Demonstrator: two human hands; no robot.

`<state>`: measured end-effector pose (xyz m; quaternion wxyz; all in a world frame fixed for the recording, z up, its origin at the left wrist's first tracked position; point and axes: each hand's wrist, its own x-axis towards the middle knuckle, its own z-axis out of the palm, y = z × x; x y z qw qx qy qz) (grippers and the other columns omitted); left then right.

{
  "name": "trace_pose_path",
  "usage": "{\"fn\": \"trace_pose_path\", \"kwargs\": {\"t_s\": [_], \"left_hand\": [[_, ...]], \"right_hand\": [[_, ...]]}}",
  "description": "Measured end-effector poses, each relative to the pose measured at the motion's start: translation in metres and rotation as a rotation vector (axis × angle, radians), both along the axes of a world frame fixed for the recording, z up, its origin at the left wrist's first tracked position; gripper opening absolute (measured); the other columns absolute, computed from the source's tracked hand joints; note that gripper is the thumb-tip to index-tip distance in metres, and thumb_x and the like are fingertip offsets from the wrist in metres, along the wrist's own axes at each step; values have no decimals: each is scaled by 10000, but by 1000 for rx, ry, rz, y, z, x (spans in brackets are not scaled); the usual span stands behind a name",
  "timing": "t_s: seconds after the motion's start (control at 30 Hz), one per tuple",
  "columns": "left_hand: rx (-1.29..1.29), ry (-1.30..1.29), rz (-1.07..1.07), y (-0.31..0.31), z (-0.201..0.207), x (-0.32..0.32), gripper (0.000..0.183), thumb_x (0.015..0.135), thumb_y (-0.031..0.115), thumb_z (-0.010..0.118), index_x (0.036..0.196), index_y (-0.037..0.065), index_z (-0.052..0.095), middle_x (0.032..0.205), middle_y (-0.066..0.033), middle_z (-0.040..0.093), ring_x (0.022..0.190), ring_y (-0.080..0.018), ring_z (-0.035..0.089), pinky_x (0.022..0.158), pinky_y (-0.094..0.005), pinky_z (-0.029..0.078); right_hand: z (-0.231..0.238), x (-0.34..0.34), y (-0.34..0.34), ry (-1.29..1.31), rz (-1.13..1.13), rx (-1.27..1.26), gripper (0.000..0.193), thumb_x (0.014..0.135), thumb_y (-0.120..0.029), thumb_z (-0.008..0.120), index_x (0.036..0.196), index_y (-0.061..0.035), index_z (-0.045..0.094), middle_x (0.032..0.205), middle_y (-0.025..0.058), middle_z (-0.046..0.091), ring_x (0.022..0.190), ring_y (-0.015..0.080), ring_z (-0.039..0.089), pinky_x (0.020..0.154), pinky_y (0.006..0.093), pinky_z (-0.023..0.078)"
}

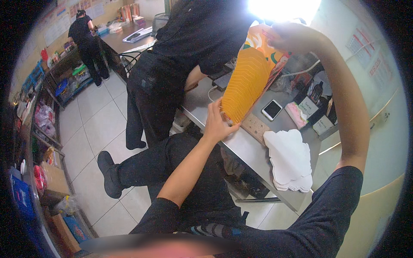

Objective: The person sits at a counter and assembles small, colorful paper boxes. They fold the flat pieces into shape, tuck in the tabs, and then place the finished boxes into a larger stack of similar items.

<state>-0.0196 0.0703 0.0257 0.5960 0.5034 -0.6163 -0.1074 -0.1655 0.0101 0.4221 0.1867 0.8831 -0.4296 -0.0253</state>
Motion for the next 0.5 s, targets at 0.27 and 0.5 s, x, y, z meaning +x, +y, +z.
{"fn": "trace_pose_path", "kwargs": {"t_s": [0.27,0.5], "left_hand": [[-6,17,-7,0,-1,0,1121,634,316,943,1509,30,304,1353,-205,445,1297,-390,479,1097,-479,450],[1,-37,-17,1,0,0,1126,628,314,939,1519,49,304,1348,-197,460,1295,-382,483,1074,-470,472]], "right_hand": [[-24,15,3,3,16,255,488,1018,-373,629,1202,79,639,1020,149,706,917,237,690,894,323,544],[2,-26,-33,-693,56,1294,441,982,-309,667,1288,8,663,1228,154,715,1101,306,708,920,389,602]]}}
